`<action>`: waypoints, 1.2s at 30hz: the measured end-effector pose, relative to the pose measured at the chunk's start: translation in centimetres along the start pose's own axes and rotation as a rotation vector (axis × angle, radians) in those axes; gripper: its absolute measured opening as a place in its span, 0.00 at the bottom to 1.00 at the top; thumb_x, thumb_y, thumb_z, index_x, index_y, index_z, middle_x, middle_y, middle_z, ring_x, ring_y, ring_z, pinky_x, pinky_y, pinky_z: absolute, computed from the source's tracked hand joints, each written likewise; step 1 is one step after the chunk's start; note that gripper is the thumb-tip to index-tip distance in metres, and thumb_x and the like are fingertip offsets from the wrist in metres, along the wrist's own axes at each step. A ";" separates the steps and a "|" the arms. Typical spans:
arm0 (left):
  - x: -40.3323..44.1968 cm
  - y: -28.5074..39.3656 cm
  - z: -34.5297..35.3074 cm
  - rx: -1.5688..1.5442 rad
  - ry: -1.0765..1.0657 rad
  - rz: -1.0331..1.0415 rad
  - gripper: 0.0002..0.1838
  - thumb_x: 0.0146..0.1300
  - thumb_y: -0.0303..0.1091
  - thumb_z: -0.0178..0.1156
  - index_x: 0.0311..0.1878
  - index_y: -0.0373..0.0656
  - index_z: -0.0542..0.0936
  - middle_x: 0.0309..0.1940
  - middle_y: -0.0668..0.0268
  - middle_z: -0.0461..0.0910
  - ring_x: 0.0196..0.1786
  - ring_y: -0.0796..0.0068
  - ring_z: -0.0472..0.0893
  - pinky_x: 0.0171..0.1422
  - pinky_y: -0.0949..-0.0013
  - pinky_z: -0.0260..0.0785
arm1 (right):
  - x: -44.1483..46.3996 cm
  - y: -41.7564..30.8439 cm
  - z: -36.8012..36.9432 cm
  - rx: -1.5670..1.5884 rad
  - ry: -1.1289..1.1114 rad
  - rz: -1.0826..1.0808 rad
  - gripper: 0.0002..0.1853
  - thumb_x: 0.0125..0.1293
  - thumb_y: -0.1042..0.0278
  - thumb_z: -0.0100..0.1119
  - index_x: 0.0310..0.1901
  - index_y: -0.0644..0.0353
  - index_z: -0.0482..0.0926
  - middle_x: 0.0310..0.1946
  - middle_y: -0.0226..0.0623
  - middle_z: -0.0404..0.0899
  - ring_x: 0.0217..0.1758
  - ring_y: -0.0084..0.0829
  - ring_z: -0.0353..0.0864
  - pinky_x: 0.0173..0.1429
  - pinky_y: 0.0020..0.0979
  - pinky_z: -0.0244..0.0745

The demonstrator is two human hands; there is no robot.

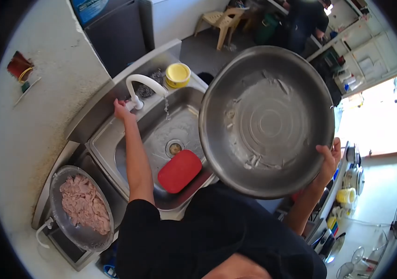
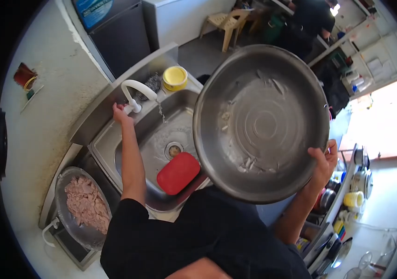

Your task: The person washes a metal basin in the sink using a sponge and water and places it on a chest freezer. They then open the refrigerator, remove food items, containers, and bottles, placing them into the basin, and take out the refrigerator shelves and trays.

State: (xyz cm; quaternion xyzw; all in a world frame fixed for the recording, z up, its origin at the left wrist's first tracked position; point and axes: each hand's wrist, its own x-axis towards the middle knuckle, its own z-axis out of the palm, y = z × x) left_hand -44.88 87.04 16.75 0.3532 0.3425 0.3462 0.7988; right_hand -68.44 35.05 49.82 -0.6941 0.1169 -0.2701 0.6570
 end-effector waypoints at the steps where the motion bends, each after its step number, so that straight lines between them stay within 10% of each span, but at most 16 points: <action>1: -0.9 0.1 -0.2 0.353 -0.075 0.257 0.09 0.62 0.37 0.55 0.36 0.40 0.74 0.29 0.68 0.71 0.30 0.71 0.72 0.39 0.65 0.68 | 0.0 0.3 -0.5 0.036 0.000 0.003 0.13 0.48 0.84 0.56 0.30 0.56 0.65 0.25 0.27 0.75 0.26 0.16 0.70 0.36 0.17 0.65; 2: -2.2 0.0 -0.9 0.375 -0.086 0.245 0.09 0.62 0.37 0.55 0.36 0.40 0.74 0.29 0.68 0.71 0.30 0.71 0.72 0.39 0.65 0.68 | -0.2 0.4 -0.8 0.025 0.016 0.022 0.13 0.48 0.84 0.56 0.30 0.56 0.65 0.25 0.27 0.75 0.26 0.16 0.70 0.36 0.17 0.65; 4: -6.4 0.0 -3.1 0.737 -0.074 0.885 0.08 0.62 0.33 0.59 0.38 0.38 0.77 0.34 0.66 0.75 0.37 0.72 0.75 0.44 0.67 0.69 | -0.4 0.4 -1.0 0.008 0.053 0.081 0.13 0.47 0.84 0.55 0.31 0.56 0.66 0.25 0.28 0.76 0.25 0.18 0.71 0.37 0.17 0.66; 7: -13.1 -1.3 -6.9 0.626 -0.232 0.423 0.06 0.60 0.31 0.62 0.36 0.39 0.77 0.37 0.65 0.76 0.41 0.74 0.75 0.45 0.71 0.70 | -0.8 1.0 -0.4 0.072 0.095 0.148 0.13 0.46 0.84 0.54 0.31 0.56 0.65 0.25 0.31 0.76 0.24 0.20 0.72 0.35 0.18 0.68; 16: -25.7 -4.3 -17.6 1.059 -0.779 0.161 0.07 0.60 0.32 0.62 0.36 0.39 0.79 0.36 0.63 0.77 0.44 0.71 0.77 0.51 0.70 0.69 | 0.2 4.1 -0.1 0.103 0.059 0.216 0.11 0.45 0.84 0.53 0.29 0.58 0.66 0.22 0.31 0.75 0.21 0.20 0.70 0.31 0.18 0.67; 19: -27.4 -4.2 -18.5 1.138 -0.943 0.359 0.07 0.62 0.32 0.61 0.37 0.39 0.79 0.37 0.63 0.77 0.43 0.72 0.78 0.48 0.71 0.70 | 1.3 4.7 0.6 0.160 0.014 0.250 0.10 0.45 0.84 0.53 0.28 0.58 0.66 0.22 0.29 0.74 0.21 0.19 0.69 0.31 0.18 0.66; 36: -39.0 -9.8 -9.0 1.101 -0.728 0.240 0.09 0.63 0.31 0.58 0.42 0.36 0.78 0.37 0.60 0.78 0.40 0.70 0.79 0.44 0.69 0.71 | 14.8 15.8 -13.5 0.547 0.096 0.582 0.14 0.42 0.88 0.49 0.28 0.56 0.64 0.29 0.32 0.73 0.29 0.27 0.73 0.35 0.24 0.72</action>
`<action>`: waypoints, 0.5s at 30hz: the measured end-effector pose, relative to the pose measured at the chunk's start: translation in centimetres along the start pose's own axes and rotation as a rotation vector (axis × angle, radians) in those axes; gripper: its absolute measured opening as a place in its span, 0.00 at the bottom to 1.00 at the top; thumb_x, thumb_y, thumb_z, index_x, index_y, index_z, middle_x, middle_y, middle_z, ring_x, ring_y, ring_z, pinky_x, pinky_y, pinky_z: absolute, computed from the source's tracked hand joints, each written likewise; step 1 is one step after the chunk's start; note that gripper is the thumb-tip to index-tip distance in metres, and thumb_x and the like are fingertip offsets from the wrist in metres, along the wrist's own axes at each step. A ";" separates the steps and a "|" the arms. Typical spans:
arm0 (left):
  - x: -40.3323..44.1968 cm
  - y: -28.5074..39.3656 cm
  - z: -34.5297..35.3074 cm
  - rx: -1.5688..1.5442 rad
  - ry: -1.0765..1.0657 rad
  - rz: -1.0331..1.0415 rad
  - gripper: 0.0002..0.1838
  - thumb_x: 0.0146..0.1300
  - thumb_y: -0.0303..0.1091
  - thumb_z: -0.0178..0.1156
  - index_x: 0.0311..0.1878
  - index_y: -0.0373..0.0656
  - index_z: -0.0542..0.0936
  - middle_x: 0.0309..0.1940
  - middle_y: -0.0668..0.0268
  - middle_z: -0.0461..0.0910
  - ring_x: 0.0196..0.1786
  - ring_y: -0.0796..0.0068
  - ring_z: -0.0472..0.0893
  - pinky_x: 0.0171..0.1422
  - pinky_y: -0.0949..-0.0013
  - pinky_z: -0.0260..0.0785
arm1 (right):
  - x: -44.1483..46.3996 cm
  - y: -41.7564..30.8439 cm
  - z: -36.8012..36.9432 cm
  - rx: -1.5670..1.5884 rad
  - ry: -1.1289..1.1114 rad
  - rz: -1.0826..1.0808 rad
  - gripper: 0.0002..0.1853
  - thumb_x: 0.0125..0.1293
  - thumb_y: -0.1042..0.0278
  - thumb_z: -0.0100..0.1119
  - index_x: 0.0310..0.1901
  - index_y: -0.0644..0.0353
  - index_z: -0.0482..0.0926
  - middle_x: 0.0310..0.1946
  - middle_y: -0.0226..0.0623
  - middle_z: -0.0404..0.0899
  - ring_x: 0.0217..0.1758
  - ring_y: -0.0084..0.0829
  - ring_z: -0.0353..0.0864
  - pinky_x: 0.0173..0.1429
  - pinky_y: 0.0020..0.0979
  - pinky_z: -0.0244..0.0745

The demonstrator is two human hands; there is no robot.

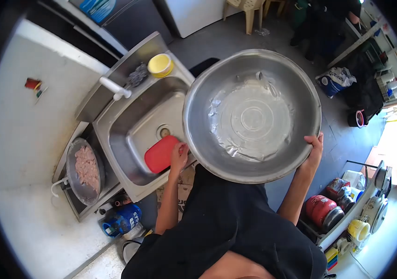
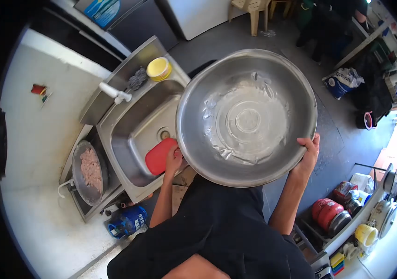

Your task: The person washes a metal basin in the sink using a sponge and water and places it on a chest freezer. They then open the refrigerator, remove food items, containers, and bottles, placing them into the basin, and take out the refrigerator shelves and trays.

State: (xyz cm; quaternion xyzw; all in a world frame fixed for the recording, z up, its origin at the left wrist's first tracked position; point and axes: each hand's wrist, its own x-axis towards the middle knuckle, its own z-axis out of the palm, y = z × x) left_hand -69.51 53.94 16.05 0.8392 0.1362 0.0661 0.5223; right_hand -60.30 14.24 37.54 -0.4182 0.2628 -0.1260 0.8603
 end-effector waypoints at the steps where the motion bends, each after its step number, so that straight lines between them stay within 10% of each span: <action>1: 0.4 -1.3 1.7 -0.047 -0.033 -0.038 0.09 0.62 0.30 0.58 0.42 0.36 0.78 0.37 0.61 0.78 0.40 0.70 0.79 0.44 0.69 0.71 | 0.8 -0.6 -1.4 0.007 0.013 -0.008 0.14 0.42 0.88 0.49 0.28 0.56 0.64 0.29 0.32 0.73 0.29 0.27 0.73 0.35 0.24 0.72; 9: 5.3 9.0 11.2 0.044 0.094 0.069 0.05 0.64 0.30 0.57 0.40 0.40 0.77 0.32 0.70 0.77 0.36 0.81 0.77 0.41 0.76 0.70 | 5.3 -4.2 -11.0 -0.021 0.271 -0.164 0.17 0.43 0.91 0.48 0.30 0.54 0.65 0.28 0.26 0.68 0.32 0.22 0.69 0.40 0.23 0.67; 15: 11.2 11.0 19.5 -0.092 -0.411 0.048 0.03 0.62 0.27 0.57 0.36 0.38 0.78 0.29 0.67 0.79 0.32 0.79 0.77 0.37 0.74 0.70 | 11.4 -5.4 -15.7 -0.108 0.416 -0.308 0.18 0.43 0.90 0.51 0.29 0.52 0.62 0.23 0.23 0.64 0.24 0.20 0.65 0.31 0.21 0.63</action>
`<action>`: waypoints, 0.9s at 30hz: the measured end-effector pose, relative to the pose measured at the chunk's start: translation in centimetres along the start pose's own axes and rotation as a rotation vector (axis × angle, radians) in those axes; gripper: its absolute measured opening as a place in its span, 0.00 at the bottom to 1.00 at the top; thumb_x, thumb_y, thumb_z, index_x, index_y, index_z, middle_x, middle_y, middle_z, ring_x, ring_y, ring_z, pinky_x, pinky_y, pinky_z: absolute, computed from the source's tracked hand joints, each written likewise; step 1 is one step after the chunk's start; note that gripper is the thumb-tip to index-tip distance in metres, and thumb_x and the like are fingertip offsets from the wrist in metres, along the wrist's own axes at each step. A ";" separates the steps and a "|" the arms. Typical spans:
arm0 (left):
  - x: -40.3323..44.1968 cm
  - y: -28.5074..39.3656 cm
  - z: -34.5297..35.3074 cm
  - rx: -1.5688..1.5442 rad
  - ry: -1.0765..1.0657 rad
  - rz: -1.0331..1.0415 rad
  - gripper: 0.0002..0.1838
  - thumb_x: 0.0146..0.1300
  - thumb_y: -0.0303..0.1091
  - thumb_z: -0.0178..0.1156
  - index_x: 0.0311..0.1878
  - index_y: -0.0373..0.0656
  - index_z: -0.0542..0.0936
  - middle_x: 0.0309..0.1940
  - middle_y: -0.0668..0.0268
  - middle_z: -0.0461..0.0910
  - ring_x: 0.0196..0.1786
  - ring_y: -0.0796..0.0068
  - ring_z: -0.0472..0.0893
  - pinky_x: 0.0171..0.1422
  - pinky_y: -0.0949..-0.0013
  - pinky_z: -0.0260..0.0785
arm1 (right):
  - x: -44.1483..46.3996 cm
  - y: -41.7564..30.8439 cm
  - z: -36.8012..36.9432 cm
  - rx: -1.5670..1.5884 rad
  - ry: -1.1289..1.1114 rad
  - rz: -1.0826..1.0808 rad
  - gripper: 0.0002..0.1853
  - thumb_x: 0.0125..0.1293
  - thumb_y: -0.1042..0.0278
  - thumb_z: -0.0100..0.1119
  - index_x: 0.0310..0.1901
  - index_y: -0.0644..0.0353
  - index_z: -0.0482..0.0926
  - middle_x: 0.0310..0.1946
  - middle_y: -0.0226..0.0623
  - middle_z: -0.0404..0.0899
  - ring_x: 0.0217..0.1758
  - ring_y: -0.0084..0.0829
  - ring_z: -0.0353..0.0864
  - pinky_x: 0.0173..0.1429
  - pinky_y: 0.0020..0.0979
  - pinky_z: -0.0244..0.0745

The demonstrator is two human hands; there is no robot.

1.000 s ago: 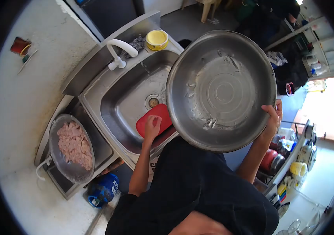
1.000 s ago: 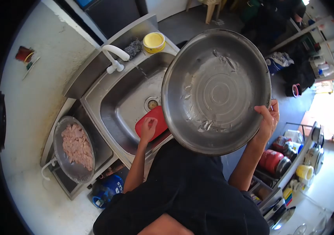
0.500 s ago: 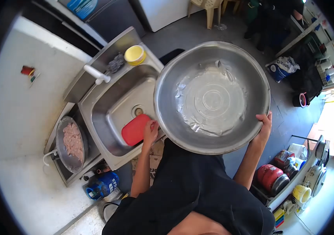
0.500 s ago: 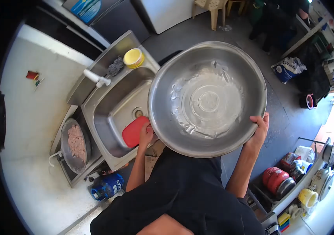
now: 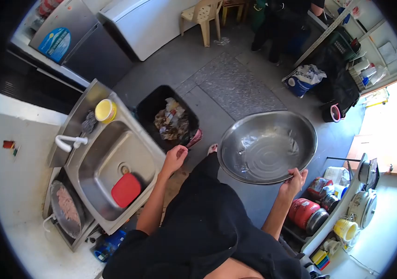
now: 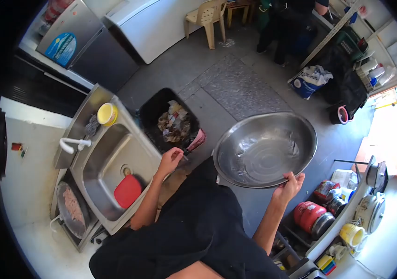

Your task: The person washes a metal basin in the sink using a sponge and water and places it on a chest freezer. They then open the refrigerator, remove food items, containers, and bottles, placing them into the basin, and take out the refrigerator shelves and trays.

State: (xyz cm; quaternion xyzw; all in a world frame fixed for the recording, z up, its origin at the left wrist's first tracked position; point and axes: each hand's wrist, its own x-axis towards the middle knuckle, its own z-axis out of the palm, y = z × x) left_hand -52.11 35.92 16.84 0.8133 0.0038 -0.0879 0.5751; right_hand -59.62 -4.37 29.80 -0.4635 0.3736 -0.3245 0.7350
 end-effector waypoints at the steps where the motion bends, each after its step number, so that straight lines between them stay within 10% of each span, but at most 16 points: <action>1: 1.6 -0.4 1.2 -0.017 -0.005 -0.003 0.03 0.62 0.27 0.57 0.36 0.38 0.78 0.29 0.67 0.79 0.32 0.79 0.77 0.37 0.74 0.70 | 1.0 -0.5 0.0 -0.013 0.001 -0.012 0.18 0.43 0.90 0.51 0.29 0.52 0.62 0.23 0.23 0.64 0.24 0.20 0.65 0.31 0.21 0.63; 8: 14.0 -2.7 10.2 0.402 -0.789 -0.077 0.15 0.58 0.40 0.58 0.43 0.41 0.80 0.36 0.59 0.83 0.40 0.60 0.82 0.46 0.61 0.72 | 10.7 0.0 5.5 0.065 0.188 0.012 0.18 0.43 0.90 0.51 0.25 0.52 0.60 0.20 0.24 0.62 0.20 0.19 0.64 0.23 0.19 0.60; 11: 20.1 -0.7 12.0 0.415 -0.814 -0.021 0.15 0.59 0.40 0.58 0.45 0.41 0.80 0.36 0.58 0.83 0.41 0.60 0.82 0.47 0.61 0.72 | 13.7 -0.2 10.4 -0.015 0.062 0.118 0.19 0.43 0.90 0.51 0.26 0.51 0.59 0.20 0.24 0.62 0.16 0.17 0.61 0.17 0.17 0.55; 22: 38.7 -5.0 3.6 -0.151 -0.269 -0.308 0.13 0.63 0.35 0.60 0.45 0.35 0.76 0.34 0.63 0.80 0.37 0.73 0.77 0.43 0.67 0.71 | 27.6 4.0 34.4 0.029 -0.272 0.185 0.16 0.45 0.90 0.49 0.30 0.53 0.64 0.24 0.24 0.67 0.24 0.17 0.65 0.28 0.17 0.60; 26: 37.4 -15.0 1.3 0.389 -0.083 -0.301 0.11 0.62 0.38 0.55 0.37 0.41 0.81 0.32 0.60 0.82 0.35 0.65 0.81 0.41 0.60 0.73 | 33.8 7.4 46.3 -0.042 -0.442 0.201 0.16 0.41 0.90 0.49 0.26 0.54 0.64 0.25 0.26 0.68 0.28 0.21 0.66 0.33 0.22 0.63; 27: 35.1 -18.9 1.1 -0.021 -0.135 -0.476 0.12 0.63 0.39 0.54 0.37 0.40 0.79 0.30 0.63 0.79 0.31 0.71 0.78 0.36 0.64 0.70 | 35.4 7.4 49.9 -0.055 -0.489 0.210 0.16 0.41 0.90 0.49 0.26 0.54 0.64 0.25 0.26 0.68 0.28 0.21 0.66 0.33 0.22 0.63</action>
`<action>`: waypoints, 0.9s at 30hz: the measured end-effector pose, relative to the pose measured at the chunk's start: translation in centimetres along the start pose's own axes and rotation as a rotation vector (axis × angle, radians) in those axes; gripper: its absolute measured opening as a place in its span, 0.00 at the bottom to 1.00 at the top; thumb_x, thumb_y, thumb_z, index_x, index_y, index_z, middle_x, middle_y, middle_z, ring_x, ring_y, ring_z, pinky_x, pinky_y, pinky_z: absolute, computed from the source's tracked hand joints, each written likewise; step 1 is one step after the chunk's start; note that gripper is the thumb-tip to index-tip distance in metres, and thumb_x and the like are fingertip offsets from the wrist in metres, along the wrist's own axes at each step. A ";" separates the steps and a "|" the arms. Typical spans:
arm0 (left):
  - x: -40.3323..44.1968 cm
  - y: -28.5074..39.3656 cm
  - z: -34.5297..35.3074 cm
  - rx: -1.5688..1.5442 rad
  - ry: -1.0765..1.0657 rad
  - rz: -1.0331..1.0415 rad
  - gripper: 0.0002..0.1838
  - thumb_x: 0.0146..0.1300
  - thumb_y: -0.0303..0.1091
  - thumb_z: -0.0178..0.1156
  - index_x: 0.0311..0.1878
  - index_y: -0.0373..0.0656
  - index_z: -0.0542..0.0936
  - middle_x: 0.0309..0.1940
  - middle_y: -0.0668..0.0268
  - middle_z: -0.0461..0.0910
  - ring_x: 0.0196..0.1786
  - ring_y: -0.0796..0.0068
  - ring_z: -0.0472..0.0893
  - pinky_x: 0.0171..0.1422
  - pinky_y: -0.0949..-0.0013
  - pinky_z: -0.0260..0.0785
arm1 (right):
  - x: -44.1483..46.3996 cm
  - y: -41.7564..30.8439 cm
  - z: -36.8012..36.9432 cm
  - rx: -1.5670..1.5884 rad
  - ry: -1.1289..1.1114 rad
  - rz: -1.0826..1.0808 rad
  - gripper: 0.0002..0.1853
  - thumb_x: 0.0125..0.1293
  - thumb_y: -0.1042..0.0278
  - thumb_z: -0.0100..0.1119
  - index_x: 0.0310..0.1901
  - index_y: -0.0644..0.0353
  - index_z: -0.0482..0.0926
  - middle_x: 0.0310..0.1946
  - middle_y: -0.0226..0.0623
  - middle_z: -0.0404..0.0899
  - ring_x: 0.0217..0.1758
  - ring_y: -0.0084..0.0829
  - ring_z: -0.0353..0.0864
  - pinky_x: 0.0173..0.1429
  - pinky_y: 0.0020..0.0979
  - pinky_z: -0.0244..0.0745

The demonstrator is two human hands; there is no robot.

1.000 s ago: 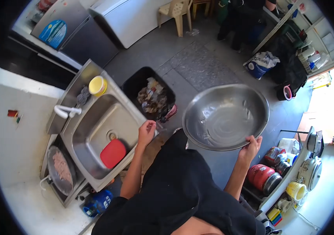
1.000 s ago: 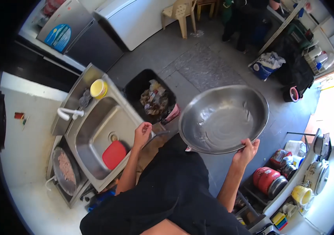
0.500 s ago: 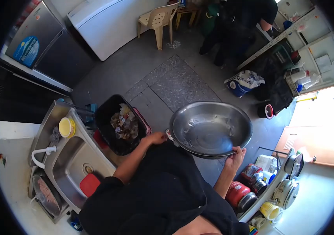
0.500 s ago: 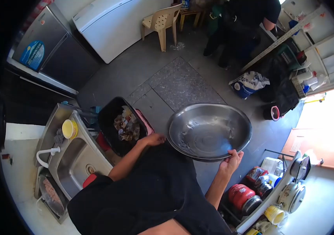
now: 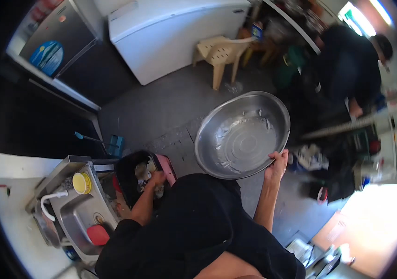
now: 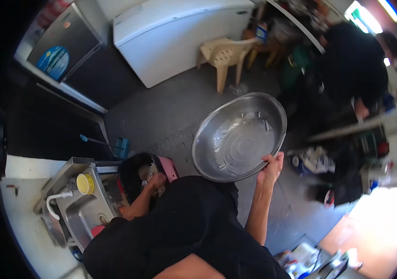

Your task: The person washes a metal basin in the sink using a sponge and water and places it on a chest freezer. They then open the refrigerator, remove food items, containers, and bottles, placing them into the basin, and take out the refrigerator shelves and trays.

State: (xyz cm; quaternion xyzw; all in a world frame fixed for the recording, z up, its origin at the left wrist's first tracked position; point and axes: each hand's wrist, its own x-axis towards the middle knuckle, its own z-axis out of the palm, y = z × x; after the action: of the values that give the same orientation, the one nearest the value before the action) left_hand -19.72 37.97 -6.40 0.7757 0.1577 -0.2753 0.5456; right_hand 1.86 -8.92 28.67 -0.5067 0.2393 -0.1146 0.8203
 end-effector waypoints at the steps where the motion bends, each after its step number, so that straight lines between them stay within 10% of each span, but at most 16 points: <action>1: -0.2 -2.0 -0.5 -0.391 -0.139 -0.117 0.12 0.64 0.40 0.53 0.37 0.40 0.77 0.28 0.66 0.77 0.27 0.77 0.75 0.31 0.69 0.68 | 3.1 -0.2 3.0 0.007 -0.062 0.022 0.16 0.41 0.90 0.49 0.26 0.54 0.64 0.24 0.25 0.67 0.28 0.21 0.66 0.33 0.22 0.62; 4: -1.5 2.1 0.2 0.443 -0.288 0.241 0.11 0.61 0.39 0.54 0.34 0.43 0.82 0.30 0.63 0.82 0.31 0.67 0.81 0.35 0.62 0.71 | 11.0 0.1 13.0 -0.002 -0.232 0.053 0.16 0.42 0.90 0.49 0.26 0.54 0.63 0.23 0.25 0.64 0.27 0.20 0.65 0.32 0.22 0.61; 6: -4.4 6.9 3.3 -0.760 0.308 -0.538 0.10 0.61 0.38 0.55 0.33 0.44 0.82 0.29 0.67 0.81 0.29 0.72 0.80 0.30 0.65 0.69 | 15.1 0.6 19.7 -0.028 -0.346 0.045 0.15 0.43 0.89 0.48 0.26 0.54 0.62 0.22 0.25 0.65 0.27 0.21 0.65 0.32 0.22 0.62; 12: 2.1 2.6 9.2 -0.204 0.629 -0.140 0.17 0.63 0.41 0.56 0.50 0.42 0.79 0.35 0.62 0.83 0.37 0.66 0.82 0.37 0.62 0.72 | 22.8 3.4 40.5 0.043 -0.506 0.034 0.15 0.42 0.88 0.49 0.29 0.55 0.63 0.27 0.28 0.67 0.32 0.26 0.68 0.41 0.27 0.67; 14: 3.6 3.8 7.5 -0.942 0.401 -0.491 0.18 0.61 0.40 0.57 0.51 0.42 0.79 0.41 0.57 0.82 0.45 0.60 0.81 0.44 0.61 0.72 | 25.8 5.7 46.5 0.092 -0.503 0.043 0.16 0.41 0.89 0.49 0.30 0.55 0.64 0.30 0.30 0.69 0.34 0.28 0.70 0.44 0.28 0.69; 20: 9.8 1.6 -15.1 -1.518 -0.070 -0.049 0.15 0.55 0.37 0.60 0.45 0.43 0.80 0.36 0.61 0.80 0.37 0.66 0.80 0.36 0.65 0.70 | 31.0 14.3 63.9 0.252 -0.537 0.153 0.18 0.40 0.91 0.52 0.31 0.55 0.65 0.31 0.32 0.71 0.36 0.31 0.73 0.45 0.32 0.73; 22: 10.9 3.2 -25.7 -0.474 0.480 0.117 0.08 0.52 0.30 0.59 0.36 0.44 0.79 0.27 0.68 0.78 0.30 0.73 0.77 0.31 0.68 0.68 | 32.6 17.6 68.1 0.296 -0.513 0.273 0.18 0.40 0.91 0.53 0.31 0.56 0.66 0.30 0.33 0.72 0.33 0.32 0.74 0.44 0.34 0.75; 23: 8.3 13.1 -32.2 -0.894 0.762 -0.215 0.05 0.52 0.28 0.57 0.34 0.44 0.79 0.25 0.71 0.77 0.28 0.77 0.75 0.30 0.71 0.66 | 34.6 19.9 70.0 0.286 -0.565 0.272 0.13 0.41 0.89 0.53 0.28 0.60 0.72 0.32 0.36 0.78 0.36 0.36 0.80 0.49 0.34 0.78; 27: 7.0 17.0 -53.4 -0.426 1.154 0.126 0.08 0.61 0.28 0.54 0.43 0.41 0.77 0.37 0.67 0.78 0.41 0.77 0.76 0.49 0.71 0.69 | 34.5 24.8 77.6 0.332 -0.544 0.387 0.20 0.36 0.87 0.53 0.36 0.59 0.69 0.35 0.38 0.76 0.40 0.40 0.79 0.53 0.41 0.77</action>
State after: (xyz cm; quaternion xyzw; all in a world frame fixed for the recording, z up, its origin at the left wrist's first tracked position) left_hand 8.79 81.40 15.86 0.6813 0.4328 0.2588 0.5305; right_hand 69.63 47.92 26.07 -0.3241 0.0823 0.1442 0.9313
